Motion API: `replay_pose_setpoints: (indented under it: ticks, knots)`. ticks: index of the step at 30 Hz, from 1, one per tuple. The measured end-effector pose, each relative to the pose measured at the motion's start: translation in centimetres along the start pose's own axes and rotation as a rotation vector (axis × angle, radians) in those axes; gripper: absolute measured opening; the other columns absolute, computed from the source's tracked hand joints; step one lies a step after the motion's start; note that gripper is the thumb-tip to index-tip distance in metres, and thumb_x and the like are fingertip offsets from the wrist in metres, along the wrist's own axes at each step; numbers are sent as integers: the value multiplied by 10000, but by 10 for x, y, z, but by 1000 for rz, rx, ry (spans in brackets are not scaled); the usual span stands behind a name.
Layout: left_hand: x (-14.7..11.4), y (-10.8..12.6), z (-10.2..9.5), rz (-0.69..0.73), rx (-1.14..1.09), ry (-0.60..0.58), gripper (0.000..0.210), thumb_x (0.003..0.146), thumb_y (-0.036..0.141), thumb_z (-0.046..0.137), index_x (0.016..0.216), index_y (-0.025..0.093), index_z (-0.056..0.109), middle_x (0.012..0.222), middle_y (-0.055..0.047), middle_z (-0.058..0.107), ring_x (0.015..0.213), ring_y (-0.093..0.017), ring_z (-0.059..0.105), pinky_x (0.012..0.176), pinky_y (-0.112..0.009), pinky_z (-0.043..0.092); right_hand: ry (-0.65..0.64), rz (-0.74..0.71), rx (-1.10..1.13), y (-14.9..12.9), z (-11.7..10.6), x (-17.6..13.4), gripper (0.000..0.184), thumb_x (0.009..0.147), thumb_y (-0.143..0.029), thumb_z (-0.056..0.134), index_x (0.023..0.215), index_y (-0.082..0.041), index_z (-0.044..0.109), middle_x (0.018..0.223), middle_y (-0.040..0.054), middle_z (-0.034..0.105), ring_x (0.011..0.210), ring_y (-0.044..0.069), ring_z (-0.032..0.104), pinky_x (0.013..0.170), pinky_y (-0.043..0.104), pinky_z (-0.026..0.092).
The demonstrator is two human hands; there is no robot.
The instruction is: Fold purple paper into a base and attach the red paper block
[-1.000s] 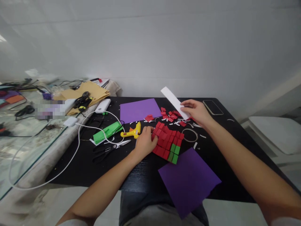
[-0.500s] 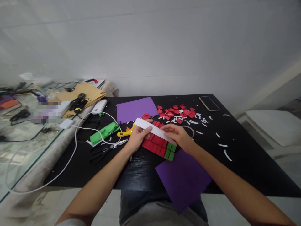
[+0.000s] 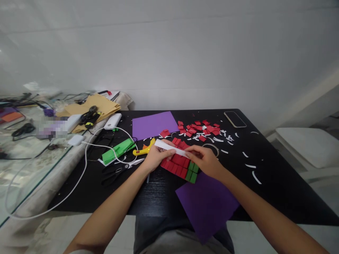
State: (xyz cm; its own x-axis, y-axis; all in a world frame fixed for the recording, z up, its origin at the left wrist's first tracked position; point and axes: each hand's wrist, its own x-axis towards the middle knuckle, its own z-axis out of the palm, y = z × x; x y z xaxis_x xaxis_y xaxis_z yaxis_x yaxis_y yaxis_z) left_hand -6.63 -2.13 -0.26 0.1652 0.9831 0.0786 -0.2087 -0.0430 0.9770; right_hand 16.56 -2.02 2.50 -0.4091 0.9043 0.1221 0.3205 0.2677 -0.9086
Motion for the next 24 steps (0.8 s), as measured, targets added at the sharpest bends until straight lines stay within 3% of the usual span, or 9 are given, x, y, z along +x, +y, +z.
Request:
replay_pose_setpoints:
  ticks: [6,9,14,24]
  knots:
    - [-2,3,6,17,95,103,354,775,484,862,750,171,699,552,31,596,492,-107,510,526,-252,411,-17,-51,-123,-10,-1,-5,178,956,-351,612,920,-246,750,900,30,794,818,220,724,800,369,557]
    - [-6,1,13,8,130,102,395,767,503,864,673,167,678,534,23,592,490,-107,499,524,-252,388,-33,-35,-36,-12,10,-3,175,952,-374,633,972,-251,756,955,35,808,859,228,745,810,371,576]
    - [-9,-1,17,18,173,114,453,801,579,817,668,162,697,523,18,594,475,-107,482,507,-250,362,-88,51,139,-13,23,1,256,959,-449,634,860,-240,744,816,36,786,766,225,740,738,359,591]
    - [2,3,-5,145,168,282,459,908,518,738,611,189,619,506,41,532,492,-95,426,538,-256,333,-89,127,98,-11,0,-24,264,943,-408,649,760,-236,729,724,24,748,698,215,697,663,335,537]
